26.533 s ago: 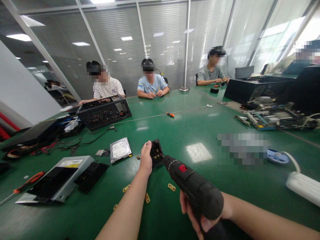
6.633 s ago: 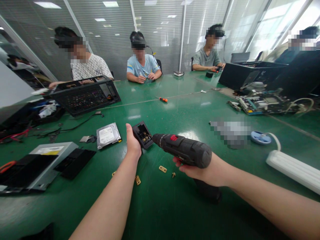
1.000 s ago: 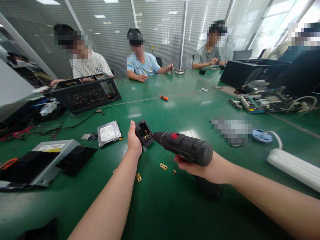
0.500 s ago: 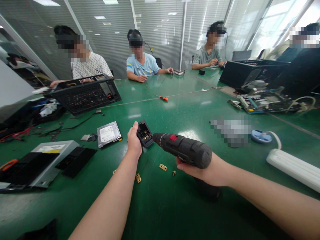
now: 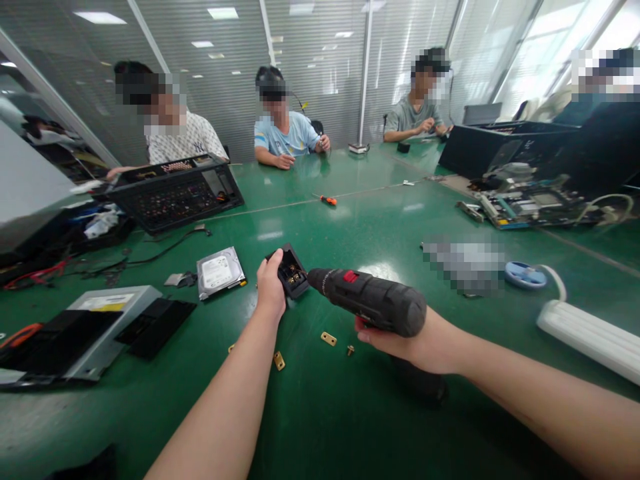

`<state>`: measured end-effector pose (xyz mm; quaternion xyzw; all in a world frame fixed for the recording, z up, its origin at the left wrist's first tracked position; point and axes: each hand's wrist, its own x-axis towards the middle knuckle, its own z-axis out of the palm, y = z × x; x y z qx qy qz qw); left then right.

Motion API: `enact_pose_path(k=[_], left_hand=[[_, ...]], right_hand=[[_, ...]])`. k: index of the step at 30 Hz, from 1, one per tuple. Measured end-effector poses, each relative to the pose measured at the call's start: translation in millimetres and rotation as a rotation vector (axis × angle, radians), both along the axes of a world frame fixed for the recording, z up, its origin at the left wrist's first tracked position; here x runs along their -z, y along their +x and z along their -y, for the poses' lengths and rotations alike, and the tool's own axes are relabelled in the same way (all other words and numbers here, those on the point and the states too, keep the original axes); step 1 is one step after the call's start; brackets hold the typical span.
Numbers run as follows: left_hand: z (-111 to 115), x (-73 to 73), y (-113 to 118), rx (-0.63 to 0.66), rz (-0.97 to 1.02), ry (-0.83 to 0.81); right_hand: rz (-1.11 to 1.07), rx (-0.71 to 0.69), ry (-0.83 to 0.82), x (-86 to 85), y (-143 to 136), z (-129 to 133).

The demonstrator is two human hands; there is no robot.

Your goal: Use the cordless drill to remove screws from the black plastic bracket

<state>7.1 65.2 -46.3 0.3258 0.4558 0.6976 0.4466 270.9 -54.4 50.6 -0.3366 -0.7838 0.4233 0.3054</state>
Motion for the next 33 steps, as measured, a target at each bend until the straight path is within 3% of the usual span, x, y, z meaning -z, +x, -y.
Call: enact_pose_path(k=[8,33], left_hand=[[2.8,-3.5,1.1,-0.006,0.016,-0.07],[0.4,0.6,-2.5,-0.005,0.014,-0.081]], right_hand=[[0.016,0.025,0.044,1.7,-0.2,0.3],[-0.03,0.007,-0.017,1.2,-0.7,-0.9]])
